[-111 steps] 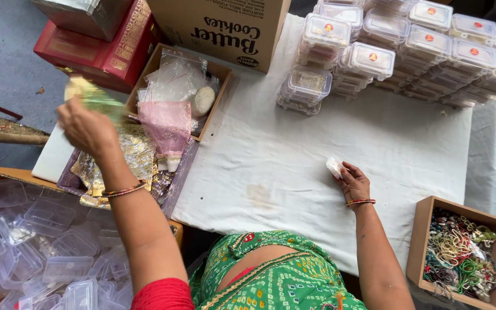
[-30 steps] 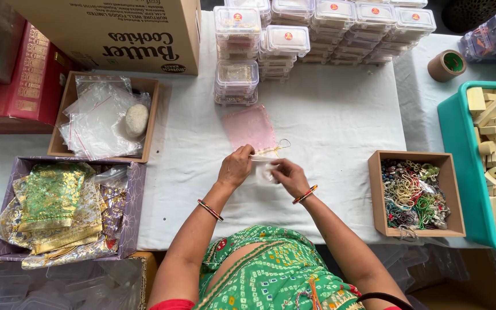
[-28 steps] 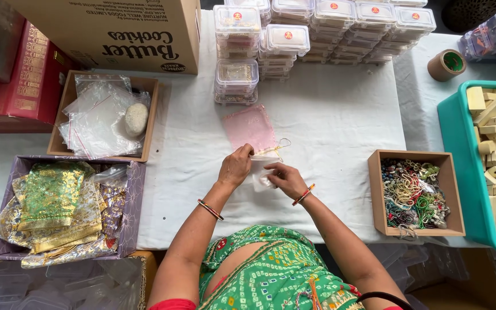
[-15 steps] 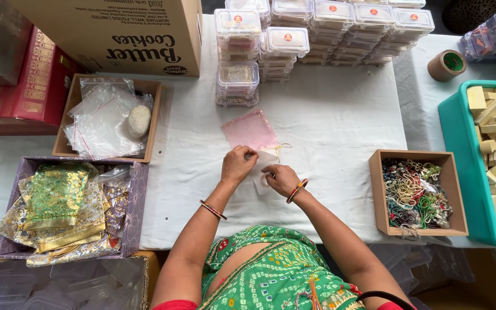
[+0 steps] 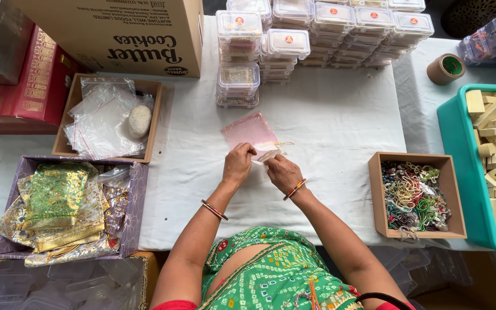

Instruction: The person organizes small plastic containers on a table, then picks up a bracelet from a box. They place the bracelet into a small plastic bag, wrap it in a pink cloth, and put it into a plastic container. They repeat the process with another bracelet, wrapping it in a gold-patterned cloth before placing it in a container.

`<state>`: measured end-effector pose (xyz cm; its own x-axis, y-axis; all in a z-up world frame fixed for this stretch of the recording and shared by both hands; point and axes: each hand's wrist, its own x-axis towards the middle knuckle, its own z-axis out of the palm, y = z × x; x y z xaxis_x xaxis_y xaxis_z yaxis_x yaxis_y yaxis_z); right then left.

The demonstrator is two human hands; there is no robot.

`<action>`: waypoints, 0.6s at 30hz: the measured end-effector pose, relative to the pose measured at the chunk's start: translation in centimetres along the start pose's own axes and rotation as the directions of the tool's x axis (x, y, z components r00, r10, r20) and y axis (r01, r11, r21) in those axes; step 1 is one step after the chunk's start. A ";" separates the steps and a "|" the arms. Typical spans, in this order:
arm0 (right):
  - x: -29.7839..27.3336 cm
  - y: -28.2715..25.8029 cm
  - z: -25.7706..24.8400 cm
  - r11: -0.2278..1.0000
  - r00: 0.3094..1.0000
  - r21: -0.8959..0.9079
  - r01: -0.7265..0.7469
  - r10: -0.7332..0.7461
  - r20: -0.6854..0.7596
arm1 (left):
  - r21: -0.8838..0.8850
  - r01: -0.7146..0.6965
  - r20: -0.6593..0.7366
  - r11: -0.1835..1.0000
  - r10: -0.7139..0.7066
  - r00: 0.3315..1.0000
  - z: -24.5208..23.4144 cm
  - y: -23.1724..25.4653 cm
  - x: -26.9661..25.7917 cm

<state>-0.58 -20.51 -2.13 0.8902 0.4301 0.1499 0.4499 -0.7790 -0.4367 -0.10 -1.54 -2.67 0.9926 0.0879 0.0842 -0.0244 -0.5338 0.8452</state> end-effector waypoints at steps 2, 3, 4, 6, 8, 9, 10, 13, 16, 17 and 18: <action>-0.2 -0.5 -0.5 1.000 1.000 -0.009 -0.001 0.001 0.013 | 0.023 -0.052 -0.064 0.998 0.054 0.997 -0.5 0.3 0.0; -0.3 -1.1 -1.2 1.000 0.998 -0.007 -0.001 0.002 0.066 | 0.066 -0.086 -0.098 0.994 0.092 0.991 -0.7 0.4 -0.1; -0.3 -1.6 -1.9 1.000 0.993 -0.005 -0.002 0.003 0.118 | 0.110 -0.118 -0.130 0.987 0.132 0.983 -0.9 0.6 -0.1; 0.1 -3.1 -3.8 0.980 0.999 0.195 -0.048 0.042 0.031 | 0.154 -0.142 -0.112 0.978 0.160 0.981 -1.2 1.0 -0.1; 0.5 -3.5 -4.5 0.917 0.994 0.392 -0.077 0.101 -0.041 | 0.198 -0.163 -0.090 0.967 0.183 0.979 -1.1 1.5 -0.4; 0.6 -3.3 -4.1 0.892 0.974 0.448 -0.067 0.155 -0.164 | 0.206 -0.159 -0.060 0.966 0.175 0.983 -1.0 1.8 -0.7; 0.7 -3.0 -3.8 0.865 0.935 0.500 -0.049 0.215 -0.281 | 0.214 -0.156 -0.030 0.964 0.167 0.986 -0.9 2.1 -0.9; 1.2 -2.0 -2.4 0.922 0.933 0.346 -0.176 0.268 -0.240 | 0.198 -0.166 -0.001 0.966 0.169 0.986 -0.4 3.3 -1.4; 1.3 -1.2 -0.5 0.867 0.897 0.344 -0.360 0.423 -0.127 | 0.166 -0.186 0.016 0.968 0.186 0.982 0.3 3.8 -2.3; 1.3 -0.8 0.6 0.868 0.898 0.344 -0.359 0.421 -0.125 | 0.167 -0.183 0.015 0.969 0.184 0.983 0.3 3.8 -2.5; 1.2 -0.5 1.7 0.685 0.845 0.593 -0.425 0.534 -0.012 | 0.155 -0.191 0.028 0.969 0.189 0.982 0.4 3.7 -2.8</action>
<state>0.18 -18.82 -3.29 0.9937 -0.0579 -0.0963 -0.1121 -0.4455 -0.8883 -2.88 -4.12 0.00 0.9730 -0.0379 0.2278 -0.1948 -0.6642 0.7217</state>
